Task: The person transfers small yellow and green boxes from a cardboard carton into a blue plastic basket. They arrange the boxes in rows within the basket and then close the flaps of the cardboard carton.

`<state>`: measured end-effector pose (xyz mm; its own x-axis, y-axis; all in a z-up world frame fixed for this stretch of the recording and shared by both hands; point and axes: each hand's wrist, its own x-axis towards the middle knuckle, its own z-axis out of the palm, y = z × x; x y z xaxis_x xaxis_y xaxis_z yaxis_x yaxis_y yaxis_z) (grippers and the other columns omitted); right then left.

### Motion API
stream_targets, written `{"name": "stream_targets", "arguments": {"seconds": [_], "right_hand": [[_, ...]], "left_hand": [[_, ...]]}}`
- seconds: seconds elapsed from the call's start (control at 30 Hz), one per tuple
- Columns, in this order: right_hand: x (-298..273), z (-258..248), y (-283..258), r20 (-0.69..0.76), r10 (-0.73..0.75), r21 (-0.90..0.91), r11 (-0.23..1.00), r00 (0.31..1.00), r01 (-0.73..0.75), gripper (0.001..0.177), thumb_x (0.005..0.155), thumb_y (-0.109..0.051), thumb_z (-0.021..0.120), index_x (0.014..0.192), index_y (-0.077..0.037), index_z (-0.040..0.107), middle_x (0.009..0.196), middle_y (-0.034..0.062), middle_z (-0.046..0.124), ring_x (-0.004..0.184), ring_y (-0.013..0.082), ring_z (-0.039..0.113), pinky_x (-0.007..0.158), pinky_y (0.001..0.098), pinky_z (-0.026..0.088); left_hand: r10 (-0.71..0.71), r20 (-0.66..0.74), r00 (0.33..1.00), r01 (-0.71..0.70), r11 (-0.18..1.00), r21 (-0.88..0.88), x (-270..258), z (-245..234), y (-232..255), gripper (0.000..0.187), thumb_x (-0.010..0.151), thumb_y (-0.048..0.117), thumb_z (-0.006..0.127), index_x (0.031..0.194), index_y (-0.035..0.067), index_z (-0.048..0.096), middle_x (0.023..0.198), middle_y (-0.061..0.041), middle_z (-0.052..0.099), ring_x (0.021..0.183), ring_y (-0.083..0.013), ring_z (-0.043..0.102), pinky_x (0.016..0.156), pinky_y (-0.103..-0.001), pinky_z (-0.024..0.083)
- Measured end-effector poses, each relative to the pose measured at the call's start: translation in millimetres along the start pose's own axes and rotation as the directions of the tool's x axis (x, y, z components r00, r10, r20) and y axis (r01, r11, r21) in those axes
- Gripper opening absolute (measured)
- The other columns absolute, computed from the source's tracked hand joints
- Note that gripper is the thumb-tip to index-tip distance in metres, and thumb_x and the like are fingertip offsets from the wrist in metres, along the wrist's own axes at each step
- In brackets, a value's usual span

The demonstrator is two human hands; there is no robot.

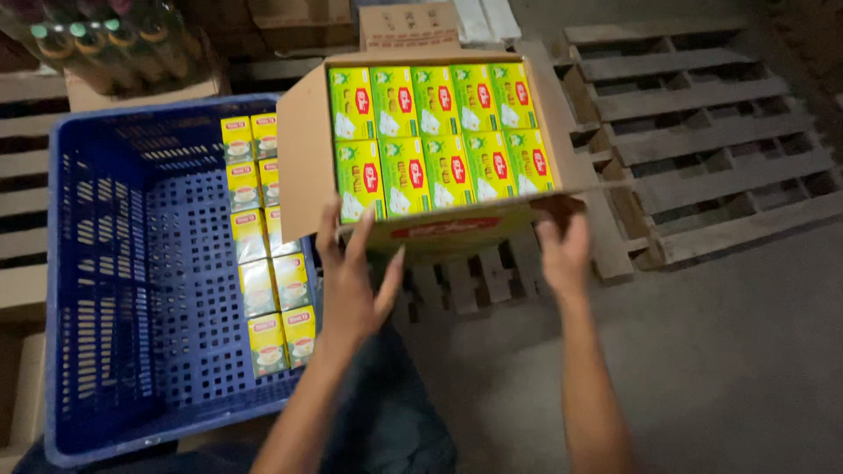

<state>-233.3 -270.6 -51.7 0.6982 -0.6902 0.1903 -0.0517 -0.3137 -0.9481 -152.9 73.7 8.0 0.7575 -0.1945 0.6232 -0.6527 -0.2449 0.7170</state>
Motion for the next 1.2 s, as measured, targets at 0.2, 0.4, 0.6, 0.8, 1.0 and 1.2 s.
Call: {"name": "stream_targets", "arguments": {"seconds": [0.2,0.4,0.6,0.8,1.0,1.2], "right_hand": [[-1,53,-10,0.209,-0.593,-0.556,0.582,0.777,0.594,0.06,0.106,-0.029,0.08,0.152,-0.008,0.048,0.149,0.015,0.036,0.14,0.0427,0.039,0.121,0.0669,0.032],[7,69,-6,0.348,-0.569,-0.661,0.415,0.745,0.625,0.064,0.121,-0.055,0.036,0.173,-0.02,0.044,0.172,0.0178,0.037,0.161,0.0406,0.026,0.121,0.0713,0.005],[6,61,-10,0.356,-0.484,-0.673,0.46,0.799,0.579,0.062,0.114,-0.06,0.054,0.167,-0.027,0.054,0.166,0.0116,0.048,0.156,0.0355,0.035,0.123,0.0698,0.005],[5,62,5,0.323,-0.457,-0.686,0.49,0.829,0.538,0.062,0.113,-0.06,0.057,0.165,-0.028,0.056,0.173,0.0107,0.045,0.159,0.0361,0.035,0.124,0.07,-0.002],[14,61,13,0.339,-0.507,-0.601,0.531,0.792,0.597,0.062,0.116,-0.051,0.058,0.171,-0.022,0.054,0.172,0.0174,0.042,0.159,0.043,0.028,0.122,0.0712,-0.008],[7,59,13,0.322,-0.489,-0.642,0.517,0.811,0.566,0.064,0.117,-0.056,0.053,0.17,-0.019,0.052,0.173,0.0174,0.04,0.16,0.0451,0.028,0.123,0.0764,-0.002]], "left_hand": [[0.082,0.01,0.997,-0.082,0.956,0.281,59,18,-22,0.091,0.106,0.017,0.085,0.18,0.013,0.032,0.183,-0.029,-0.001,0.165,-0.0564,0.032,0.132,-0.063,0.039],[-0.063,0.132,0.989,-0.016,0.851,0.524,67,48,-55,0.072,0.111,0.043,0.072,0.17,0.009,0.051,0.178,-0.032,0.021,0.155,-0.0614,0.04,0.121,-0.08,0.034],[0.046,0.087,0.995,-0.076,0.922,0.38,4,49,-59,0.051,0.104,0.026,0.075,0.152,0.016,0.065,0.169,-0.019,0.047,0.162,-0.0463,0.037,0.134,-0.062,0.017],[-0.784,-0.295,0.546,0.727,0.618,-0.297,-81,61,-115,0.028,0.111,0.032,0.073,0.122,0.013,0.055,0.117,-0.011,0.072,0.11,-0.0282,0.069,0.097,-0.042,0.056],[-0.848,-0.292,0.442,0.419,0.483,-0.769,-23,58,-106,0.049,0.108,0.023,0.077,0.144,0.009,0.046,0.145,-0.015,0.058,0.137,-0.0241,0.058,0.121,-0.044,0.047],[-0.438,-0.221,0.872,0.36,0.878,-0.316,13,46,-49,0.08,0.099,0.009,0.08,0.171,0.019,0.047,0.169,-0.012,0.055,0.157,-0.035,0.049,0.128,-0.052,0.04]]}}
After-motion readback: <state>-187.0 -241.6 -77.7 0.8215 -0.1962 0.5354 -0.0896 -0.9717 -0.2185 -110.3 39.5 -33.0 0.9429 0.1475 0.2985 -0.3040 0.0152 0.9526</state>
